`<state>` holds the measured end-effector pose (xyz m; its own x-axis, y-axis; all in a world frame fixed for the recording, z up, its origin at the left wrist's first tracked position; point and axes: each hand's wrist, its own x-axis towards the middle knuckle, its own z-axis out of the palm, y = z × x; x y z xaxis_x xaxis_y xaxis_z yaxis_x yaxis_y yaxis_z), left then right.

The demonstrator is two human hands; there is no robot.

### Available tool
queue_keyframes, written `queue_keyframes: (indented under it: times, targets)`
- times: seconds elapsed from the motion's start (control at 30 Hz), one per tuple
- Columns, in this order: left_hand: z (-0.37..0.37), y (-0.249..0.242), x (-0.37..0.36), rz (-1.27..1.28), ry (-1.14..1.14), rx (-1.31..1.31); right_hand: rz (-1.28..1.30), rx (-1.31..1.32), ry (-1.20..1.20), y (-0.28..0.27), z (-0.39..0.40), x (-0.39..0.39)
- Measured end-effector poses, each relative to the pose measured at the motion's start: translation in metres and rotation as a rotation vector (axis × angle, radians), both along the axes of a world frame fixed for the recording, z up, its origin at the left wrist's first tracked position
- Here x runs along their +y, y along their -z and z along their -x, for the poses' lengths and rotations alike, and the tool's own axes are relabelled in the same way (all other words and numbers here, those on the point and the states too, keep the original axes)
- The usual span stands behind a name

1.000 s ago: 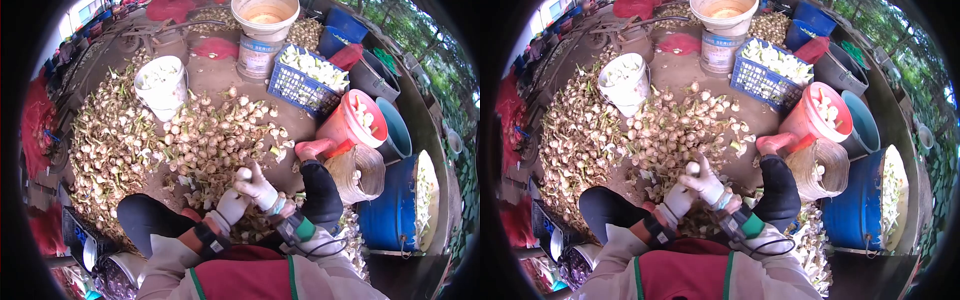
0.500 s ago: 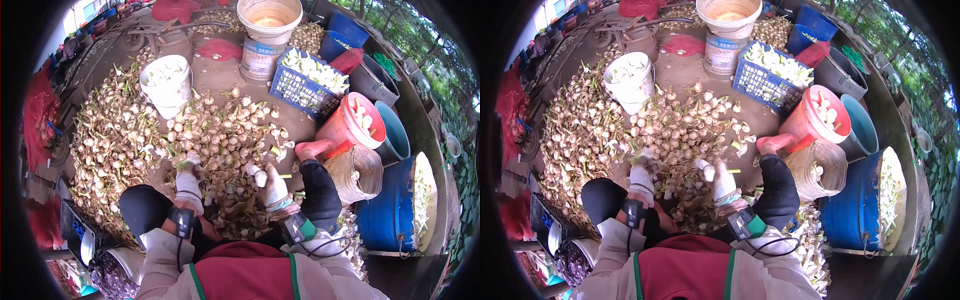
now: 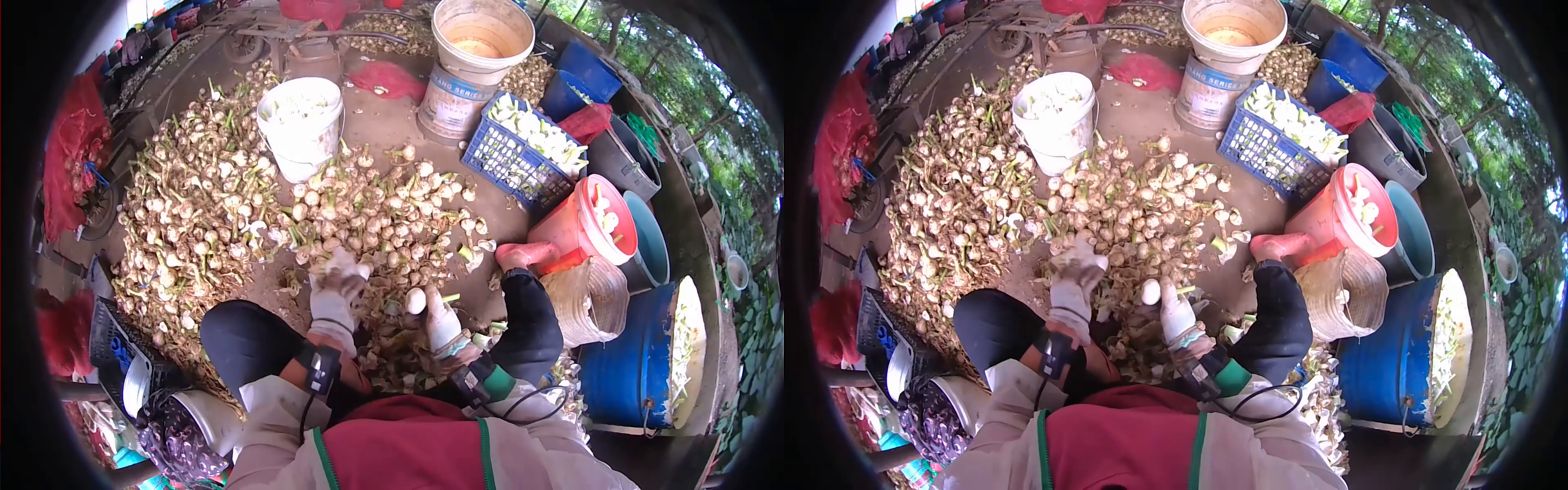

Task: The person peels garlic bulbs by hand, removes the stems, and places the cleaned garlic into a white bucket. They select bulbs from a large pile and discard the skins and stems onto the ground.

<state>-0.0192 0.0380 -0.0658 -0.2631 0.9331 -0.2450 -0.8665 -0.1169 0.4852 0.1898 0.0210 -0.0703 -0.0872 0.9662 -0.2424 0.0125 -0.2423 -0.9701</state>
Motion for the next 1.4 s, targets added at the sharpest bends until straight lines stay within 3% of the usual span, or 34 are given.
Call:
queue_keyframes:
  times: [0.07, 0.1, 0.13, 0.2, 0.27, 0.3, 0.33, 0.37, 0.4, 0.43, 0.47, 0.5, 0.53, 0.6, 0.67, 0.73, 0.77, 0.8, 0.87, 0.93, 0.97, 1.0, 1.03, 1.07, 1.13, 1.17, 1.23, 1.33, 1.37, 1.4]
  targets:
    - [0.004, 0.057, -0.007, 0.064, 0.316, 0.45, -0.151, 0.002, -0.078, 0.031, 0.001, 0.009]
    - [-0.002, 0.041, -0.017, 0.123, 0.52, 1.034, 0.318, 0.435, 0.099, -0.004, 0.018, 0.01]
    - [-0.007, 0.021, -0.026, 0.183, 0.717, 1.621, 0.208, 0.16, -0.15, 0.101, -0.016, 0.026]
    - [0.006, 0.03, -0.035, -0.149, 1.225, 2.087, 0.823, 0.394, 0.102, 0.066, 0.002, 0.033]
    - [0.0, 0.009, -0.038, 0.085, 1.386, 1.656, 0.735, 0.226, 0.09, 0.055, 0.024, 0.071]
    - [-0.003, 0.023, -0.039, 0.042, 1.404, 1.706, 0.647, 0.067, 0.088, 0.051, 0.038, 0.093]
    - [-0.006, 0.038, -0.041, -0.003, 1.425, 1.751, 0.08, -0.217, -0.195, 0.046, 0.051, 0.121]
    - [-0.002, 0.045, -0.038, -0.048, 1.363, 1.582, -0.5, -0.482, -0.468, 0.039, 0.067, 0.153]
    - [-0.002, 0.066, -0.037, -0.038, 1.365, 1.571, -0.279, 0.157, -0.25, 0.02, 0.103, 0.18]
    - [-0.003, 0.099, -0.036, -0.08, 1.31, 1.667, -0.061, 0.272, -0.31, -0.076, 0.116, 0.193]
    - [0.0, 0.119, -0.034, -0.121, 1.255, 1.763, -0.315, 0.152, -0.124, -0.093, 0.134, 0.206]
    - [0.002, 0.098, -0.03, -0.193, 1.036, 1.807, -0.49, -0.061, -0.044, -0.067, 0.137, 0.232]
    - [0.004, 0.076, -0.023, -0.176, 1.042, 1.803, -0.663, -0.276, 0.034, -0.037, 0.138, 0.258]
    - [0.004, 0.001, 0.006, 0.208, 1.219, 1.311, -0.803, -0.953, 0.09, -0.004, 0.122, 0.289]
    - [0.001, 0.003, 0.016, 0.315, 1.273, 1.223, -0.262, -1.218, -0.131, 0.025, 0.106, 0.295]
    - [-0.003, 0.028, 0.01, 0.273, 1.051, 1.149, -0.156, -1.056, -0.271, 0.115, 0.075, 0.312]
    - [-0.003, 0.038, 0.008, 0.259, 1.019, 1.138, -0.149, -1.054, -0.277, 0.112, 0.076, 0.302]
    - [-0.001, 0.05, 0.009, 0.264, 1.026, 1.132, -0.265, -1.036, -0.272, 0.097, 0.078, 0.287]
    - [-0.001, 0.067, 0.008, 0.115, 0.529, 1.481, -0.517, -0.951, -0.132, 0.071, 0.08, 0.244]
    - [-0.002, 0.059, 0.024, 0.425, 0.255, 0.894, -0.547, -0.87, -0.188, 0.001, 0.088, 0.185]
    - [0.0, 0.055, 0.03, 0.427, 0.26, 0.889, -0.423, -0.774, -0.349, -0.01, 0.084, 0.153]
    - [0.006, 0.052, 0.035, 0.253, 0.09, 1.11, -0.492, -0.505, -0.474, -0.033, 0.085, 0.127]
    - [0.013, 0.05, 0.035, 0.07, -0.086, 1.32, -0.241, -0.313, -0.543, -0.049, 0.089, 0.1]
    - [0.023, 0.056, 0.03, 0.213, 0.092, 1.106, -0.306, -0.13, -0.436, -0.065, 0.098, 0.082]
    - [0.028, 0.052, 0.024, 0.3, 0.234, 0.735, -0.273, -0.339, -0.316, -0.061, 0.084, 0.074]
    - [0.026, 0.052, 0.02, 0.284, 0.232, 0.743, -0.298, -0.584, -0.271, -0.066, 0.079, 0.077]
    - [0.022, 0.056, 0.016, 0.219, 0.264, 0.047, -0.403, -0.758, -0.338, -0.081, 0.079, 0.069]
    - [0.016, 0.066, 0.01, 0.237, 0.219, 0.278, -0.601, -0.85, -0.45, -0.091, 0.086, 0.037]
    - [0.016, 0.042, 0.008, 0.188, 0.253, 0.064, -0.689, -0.831, -0.412, -0.094, 0.083, 0.026]
    - [0.02, 0.016, 0.008, 0.172, 0.252, 0.073, -0.706, -0.829, -0.403, -0.102, 0.078, 0.017]
